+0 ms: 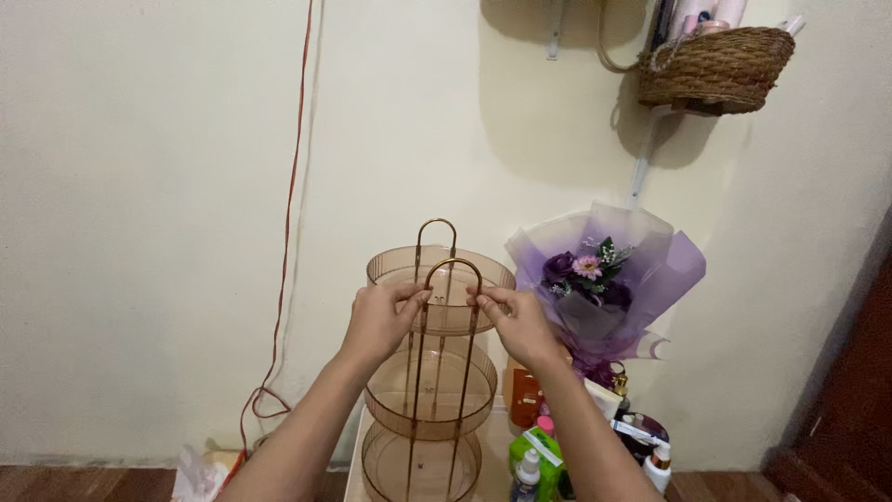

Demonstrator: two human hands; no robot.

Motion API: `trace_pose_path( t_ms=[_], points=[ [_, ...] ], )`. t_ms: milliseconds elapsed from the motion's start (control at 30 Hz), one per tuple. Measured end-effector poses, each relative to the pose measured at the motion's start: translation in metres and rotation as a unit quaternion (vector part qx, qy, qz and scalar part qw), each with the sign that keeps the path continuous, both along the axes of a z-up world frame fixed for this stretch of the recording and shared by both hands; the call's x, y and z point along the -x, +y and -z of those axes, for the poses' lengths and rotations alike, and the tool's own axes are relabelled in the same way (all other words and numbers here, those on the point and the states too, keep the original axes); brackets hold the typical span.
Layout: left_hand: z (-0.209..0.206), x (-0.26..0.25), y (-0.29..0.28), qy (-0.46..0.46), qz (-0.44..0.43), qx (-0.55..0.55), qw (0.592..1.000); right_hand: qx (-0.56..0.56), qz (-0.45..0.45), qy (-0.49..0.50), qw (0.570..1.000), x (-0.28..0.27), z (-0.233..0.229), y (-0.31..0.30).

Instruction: The person assembles a three-tier rotating cosmetic stand by hand. They attach the top tier to the vertical rods, then remove it and reattach it multiple times, adjusting the alignment of the tiers and rods throughout the process.

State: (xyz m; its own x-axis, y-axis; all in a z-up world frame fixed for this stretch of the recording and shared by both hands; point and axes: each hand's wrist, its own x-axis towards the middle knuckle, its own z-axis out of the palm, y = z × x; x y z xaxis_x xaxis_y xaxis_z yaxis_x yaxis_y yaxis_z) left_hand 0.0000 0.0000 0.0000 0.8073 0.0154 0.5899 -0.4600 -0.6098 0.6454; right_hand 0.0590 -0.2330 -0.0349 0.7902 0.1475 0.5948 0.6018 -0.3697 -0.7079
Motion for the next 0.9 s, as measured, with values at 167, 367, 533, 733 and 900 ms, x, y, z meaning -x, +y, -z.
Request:
trace_pose_path(
  t_ms=[167, 367, 533, 733, 900],
  points=[
    [-0.002, -0.005, -0.006, 0.037, -0.010, -0.008, 0.999, 0.045, 0.135, 0.028, 0.989, 0.031, -0.016, 0.016],
    [0.000, -0.002, -0.005, -0.009, -0.016, 0.019, 1.000, 0.005, 0.127, -0.021, 0.992, 0.032, -0.012, 0.020],
    [0.001, -0.006, -0.003, -0.022, 0.000, 0.006, 1.000, 0.008, 0.082, -0.024, 0.996, 0.025, -0.014, 0.013],
    [0.002, -0.009, -0.001, -0.008, -0.005, 0.009, 1.000, 0.020, 0.120, 0.008, 0.993, 0.034, -0.020, 0.018],
    [-0.002, -0.007, -0.007, 0.016, -0.013, 0.054, 0.998, -0.038, 0.161, 0.035, 0.986, 0.039, -0.022, 0.029]
  ],
)
